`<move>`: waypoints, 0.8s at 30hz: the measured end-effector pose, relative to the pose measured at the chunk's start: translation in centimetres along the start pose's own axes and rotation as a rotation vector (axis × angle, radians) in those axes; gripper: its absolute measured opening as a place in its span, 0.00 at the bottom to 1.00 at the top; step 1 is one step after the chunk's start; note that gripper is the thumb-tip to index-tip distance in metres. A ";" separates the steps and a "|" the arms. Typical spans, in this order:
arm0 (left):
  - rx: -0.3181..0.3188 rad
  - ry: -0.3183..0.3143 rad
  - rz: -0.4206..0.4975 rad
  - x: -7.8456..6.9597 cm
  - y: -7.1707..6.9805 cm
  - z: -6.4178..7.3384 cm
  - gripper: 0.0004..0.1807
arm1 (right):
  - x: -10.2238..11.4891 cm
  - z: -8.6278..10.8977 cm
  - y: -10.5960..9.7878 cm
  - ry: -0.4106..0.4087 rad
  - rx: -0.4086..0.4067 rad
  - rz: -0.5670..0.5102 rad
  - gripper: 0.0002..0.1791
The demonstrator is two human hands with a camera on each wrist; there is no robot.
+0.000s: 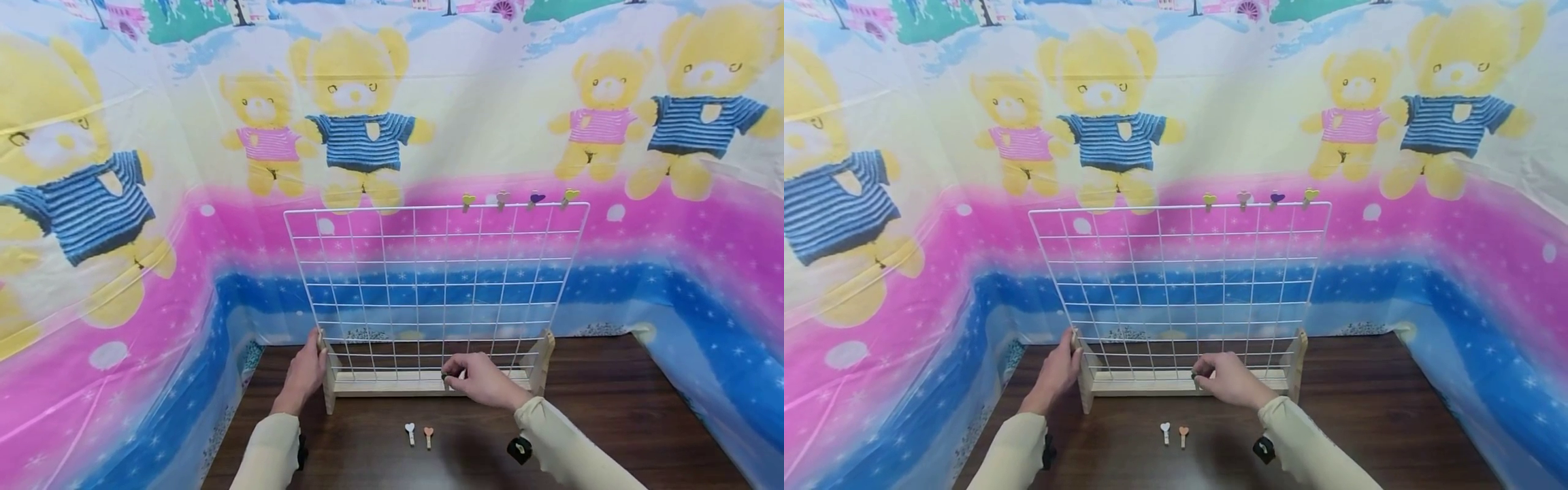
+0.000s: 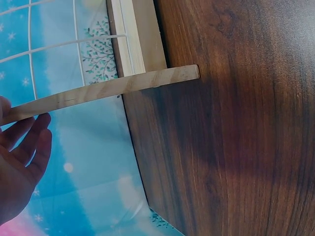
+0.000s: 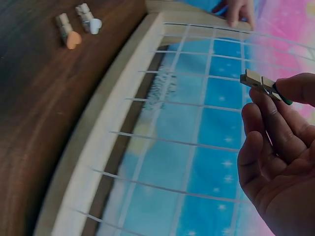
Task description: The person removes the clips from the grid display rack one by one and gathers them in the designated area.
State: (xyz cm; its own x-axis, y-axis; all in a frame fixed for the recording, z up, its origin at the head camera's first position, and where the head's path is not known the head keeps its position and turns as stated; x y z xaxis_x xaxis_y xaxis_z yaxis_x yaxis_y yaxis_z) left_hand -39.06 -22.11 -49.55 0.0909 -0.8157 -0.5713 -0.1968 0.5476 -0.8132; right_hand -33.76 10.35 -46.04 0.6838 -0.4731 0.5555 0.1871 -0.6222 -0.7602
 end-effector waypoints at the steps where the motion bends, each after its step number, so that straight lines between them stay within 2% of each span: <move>1: 0.001 0.000 -0.002 0.0 0.0 0.0 0.26 | -0.3 0.1 0.2 0.010 0.002 -0.008 0.04; 16: 0.004 -0.008 0.007 0.2 0.1 -0.1 0.26 | -4.3 1.2 4.1 0.083 0.020 -0.054 0.05; 24: -0.002 0.005 0.009 0.1 0.0 -0.1 0.26 | -5.4 2.0 5.9 0.101 0.058 -0.118 0.05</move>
State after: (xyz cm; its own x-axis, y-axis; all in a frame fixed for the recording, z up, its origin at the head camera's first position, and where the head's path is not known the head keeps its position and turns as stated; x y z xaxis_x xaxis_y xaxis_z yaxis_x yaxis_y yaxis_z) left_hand -39.11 -22.17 -49.61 0.0843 -0.8119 -0.5777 -0.1992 0.5543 -0.8081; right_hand -34.94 10.43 -54.21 0.5806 -0.4611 0.6710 0.3044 -0.6415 -0.7042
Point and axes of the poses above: each hand's wrist, its own z-axis away from the middle knuckle, its own y-axis out of the palm, x = y × z, the point moved 8 cm from there along -z, towards the middle knuckle, and after that the axes turned 11 degrees about -y, right-handed, at the moved point
